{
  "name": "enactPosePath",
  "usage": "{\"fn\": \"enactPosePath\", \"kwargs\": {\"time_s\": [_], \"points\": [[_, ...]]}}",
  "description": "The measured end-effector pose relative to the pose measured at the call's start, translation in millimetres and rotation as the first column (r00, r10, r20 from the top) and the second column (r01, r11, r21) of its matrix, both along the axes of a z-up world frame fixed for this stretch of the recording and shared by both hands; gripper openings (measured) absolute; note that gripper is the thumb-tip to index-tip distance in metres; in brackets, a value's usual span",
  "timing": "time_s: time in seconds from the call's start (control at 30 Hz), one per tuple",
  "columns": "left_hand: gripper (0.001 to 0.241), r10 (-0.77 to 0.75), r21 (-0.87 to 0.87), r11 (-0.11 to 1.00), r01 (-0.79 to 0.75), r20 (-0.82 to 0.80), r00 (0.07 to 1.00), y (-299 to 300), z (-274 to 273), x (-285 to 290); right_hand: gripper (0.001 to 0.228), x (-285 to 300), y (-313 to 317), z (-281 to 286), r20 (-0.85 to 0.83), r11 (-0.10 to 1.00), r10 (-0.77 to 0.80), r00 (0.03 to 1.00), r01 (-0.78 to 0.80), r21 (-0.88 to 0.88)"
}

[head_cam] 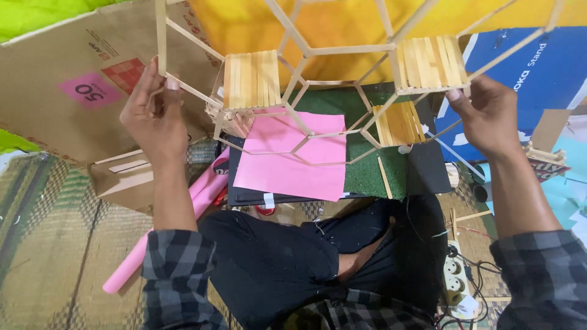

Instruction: The person sits on the floor and builds a hexagonal honeycomb structure from wooden craft sticks. They apply hot glue with a glue gun to stick ends, press glued sticks together, and attach new sticks to the growing frame, occasionally reaching for loose sticks on the mat.

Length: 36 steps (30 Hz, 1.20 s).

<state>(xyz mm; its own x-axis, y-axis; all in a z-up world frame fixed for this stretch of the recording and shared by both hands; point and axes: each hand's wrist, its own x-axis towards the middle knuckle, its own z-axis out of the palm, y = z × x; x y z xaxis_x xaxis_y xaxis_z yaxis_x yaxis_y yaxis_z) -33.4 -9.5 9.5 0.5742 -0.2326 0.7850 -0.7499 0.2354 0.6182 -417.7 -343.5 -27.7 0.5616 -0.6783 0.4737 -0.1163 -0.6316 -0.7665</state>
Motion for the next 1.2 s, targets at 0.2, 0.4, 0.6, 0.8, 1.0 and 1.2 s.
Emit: {"fn": "enactPosePath", "kwargs": {"time_s": [0.2,0.4,0.6,0.8,1.0,1.2], "points": [[0.034,0.011,0.058,0.998,-0.013,0.039,0.999,-18,5,26,0.018,22,-14,14,0.080,0.995,0.096,0.992,-0.097,0.007],[0.033,-0.032,0.064,0.998,0.024,0.122,0.992,-44,11,56,0.016,37,-26,20,0.104,0.994,0.111,0.988,-0.111,-0.003],[0.035,-0.066,0.088,0.994,0.060,0.076,0.995,-52,24,57,0.012,35,-23,19,0.083,0.997,0.053,0.995,-0.056,0.043],[0.032,-0.121,0.079,0.990,0.116,0.066,0.990,-44,24,50,0.014,21,-21,4,0.096,0.997,0.060,0.994,-0.055,-0.045],[0.032,-0.088,0.092,0.993,0.078,0.109,0.990,-35,17,46,0.015,15,-8,2,0.029,0.999,-0.030,0.999,0.030,-0.022],[0.030,-0.062,0.074,0.996,0.054,0.124,0.990,-23,16,35,0.014,9,-6,-3,0.037,1.000,0.014,0.999,-0.013,-0.024]]}}
